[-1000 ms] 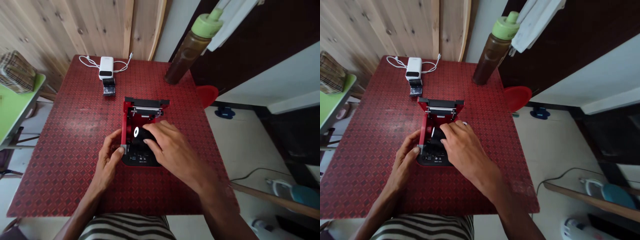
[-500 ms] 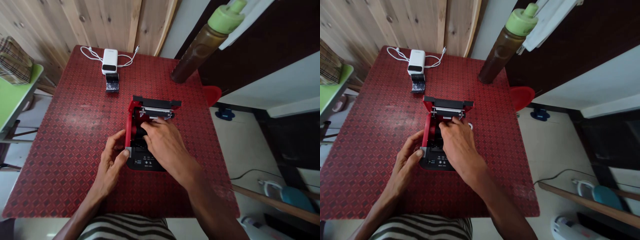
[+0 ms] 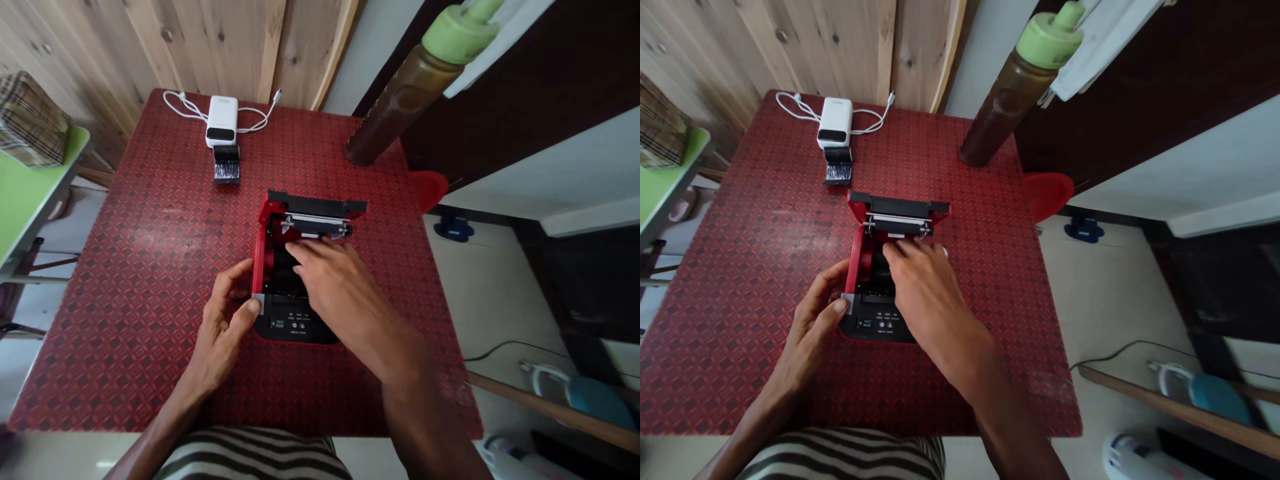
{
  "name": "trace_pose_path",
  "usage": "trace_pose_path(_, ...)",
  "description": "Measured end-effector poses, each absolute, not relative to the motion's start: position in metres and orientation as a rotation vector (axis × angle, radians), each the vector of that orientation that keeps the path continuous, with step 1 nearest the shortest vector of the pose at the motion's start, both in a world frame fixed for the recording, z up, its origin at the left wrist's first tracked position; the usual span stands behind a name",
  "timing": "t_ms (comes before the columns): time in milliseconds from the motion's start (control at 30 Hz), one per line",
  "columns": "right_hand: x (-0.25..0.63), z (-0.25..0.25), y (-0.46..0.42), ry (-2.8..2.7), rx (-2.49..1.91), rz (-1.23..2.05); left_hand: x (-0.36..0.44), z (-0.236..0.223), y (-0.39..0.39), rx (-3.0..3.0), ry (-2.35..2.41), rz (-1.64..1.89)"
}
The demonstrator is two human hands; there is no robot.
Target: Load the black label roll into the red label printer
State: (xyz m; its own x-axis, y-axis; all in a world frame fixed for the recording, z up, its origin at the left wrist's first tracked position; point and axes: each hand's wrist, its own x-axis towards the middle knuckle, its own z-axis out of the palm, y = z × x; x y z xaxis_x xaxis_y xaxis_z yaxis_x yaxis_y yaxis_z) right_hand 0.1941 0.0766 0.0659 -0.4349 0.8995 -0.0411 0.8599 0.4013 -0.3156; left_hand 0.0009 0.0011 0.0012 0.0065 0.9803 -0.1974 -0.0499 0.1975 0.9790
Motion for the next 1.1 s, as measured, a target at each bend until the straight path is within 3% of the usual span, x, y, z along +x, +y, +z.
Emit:
trace_pose_path(333, 0.215, 0.073, 0.065, -2.412, -1.123, 0.760, -0.001, -0.004, 0.001, 1.080, 1.268, 1.101)
trace_pose_path(633, 0.220, 0.070, 0.066, -2.396, -1.160, 0.560, -0.001, -0.003, 0.001, 1.071, 1.262, 1.104)
trace_pose_path(1100, 0.231, 0.073, 0.069, -2.447, -1.155, 0.523, 0.000, -0.001, 0.002, 1.046, 1.272, 1.088)
